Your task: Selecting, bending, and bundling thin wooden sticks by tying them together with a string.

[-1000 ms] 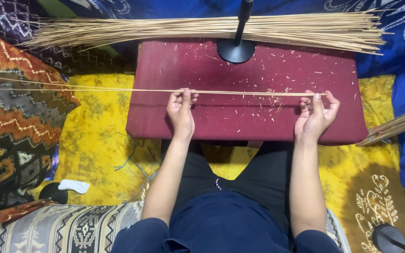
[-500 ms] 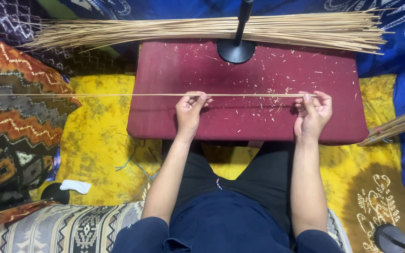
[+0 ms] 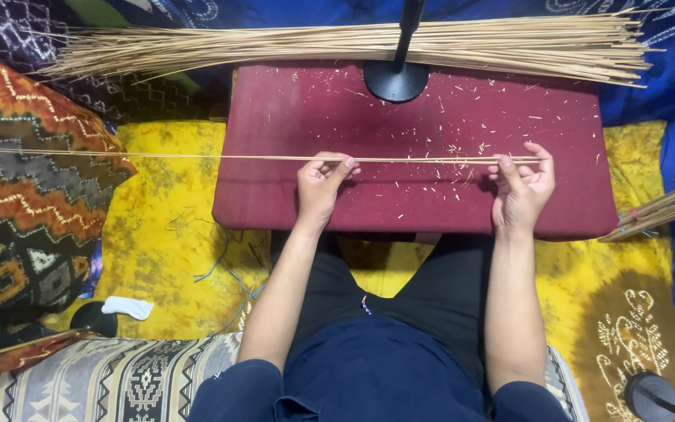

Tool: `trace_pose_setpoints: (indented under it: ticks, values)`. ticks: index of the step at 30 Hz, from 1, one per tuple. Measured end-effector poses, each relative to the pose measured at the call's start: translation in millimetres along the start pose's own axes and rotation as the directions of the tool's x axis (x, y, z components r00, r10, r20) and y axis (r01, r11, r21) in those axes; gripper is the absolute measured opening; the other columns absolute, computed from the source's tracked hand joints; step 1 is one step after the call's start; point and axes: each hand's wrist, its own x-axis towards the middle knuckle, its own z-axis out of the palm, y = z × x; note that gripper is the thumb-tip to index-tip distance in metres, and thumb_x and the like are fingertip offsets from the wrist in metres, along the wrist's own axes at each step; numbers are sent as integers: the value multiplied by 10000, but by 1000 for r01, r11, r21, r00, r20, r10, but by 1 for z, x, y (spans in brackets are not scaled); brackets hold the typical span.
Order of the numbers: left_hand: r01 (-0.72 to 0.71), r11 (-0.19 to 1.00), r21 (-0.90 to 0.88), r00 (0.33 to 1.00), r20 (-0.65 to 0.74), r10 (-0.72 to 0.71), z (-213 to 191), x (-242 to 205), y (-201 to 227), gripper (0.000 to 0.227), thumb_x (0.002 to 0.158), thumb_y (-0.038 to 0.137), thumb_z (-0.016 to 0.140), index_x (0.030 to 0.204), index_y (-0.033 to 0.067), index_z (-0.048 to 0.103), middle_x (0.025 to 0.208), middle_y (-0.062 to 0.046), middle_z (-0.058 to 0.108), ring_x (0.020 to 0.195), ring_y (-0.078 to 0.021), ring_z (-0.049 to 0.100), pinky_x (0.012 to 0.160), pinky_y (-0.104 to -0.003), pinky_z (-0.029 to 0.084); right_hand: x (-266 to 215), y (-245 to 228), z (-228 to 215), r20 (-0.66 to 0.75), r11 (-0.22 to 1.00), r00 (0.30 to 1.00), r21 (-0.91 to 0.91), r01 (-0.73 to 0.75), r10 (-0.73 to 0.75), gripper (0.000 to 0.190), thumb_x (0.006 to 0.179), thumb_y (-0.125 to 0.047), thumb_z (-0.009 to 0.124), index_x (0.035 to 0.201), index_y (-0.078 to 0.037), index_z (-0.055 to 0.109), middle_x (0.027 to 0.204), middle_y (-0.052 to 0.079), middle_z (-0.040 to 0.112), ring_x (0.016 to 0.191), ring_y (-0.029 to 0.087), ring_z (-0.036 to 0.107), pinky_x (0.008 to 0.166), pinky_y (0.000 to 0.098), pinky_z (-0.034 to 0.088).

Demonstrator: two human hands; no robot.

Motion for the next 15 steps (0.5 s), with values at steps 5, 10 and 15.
trace_pose_setpoints:
  ticks: [5, 10, 15]
  values:
    - [19, 1000, 13, 1000, 18, -20, 2, -2, 4, 170, 903, 138, 821, 992, 25, 731, 866, -155, 777, 795, -196, 778, 715, -250, 638, 2, 4, -3, -45, 999, 999, 38, 14, -13, 497, 969, 28, 800, 1350, -117, 518, 955, 258, 735, 728, 261, 774, 660, 283, 691]
    - [30, 999, 27, 999, 38, -31, 1, -2, 3, 161, 910, 155, 818, 990, 43, 735, 861, -153, 779, 794, -198, 781, 713, -254, 640, 4, 7, -6, -74, 997, 997, 72, 28, -23, 630, 984, 46, 792, 1480, -135, 449, 948, 255, 736, 737, 287, 780, 680, 322, 713]
    - [41, 999, 31, 998, 45, -42, 3, -2, 3, 172, 916, 171, 814, 987, 38, 731, 865, -154, 782, 791, -195, 781, 713, -246, 634, 4, 13, -12, -84, 996, 996, 90, 25, -17, 850, 1014, 67, 789, 1637, -237, 297, 987, 319, 750, 756, 345, 802, 698, 378, 734]
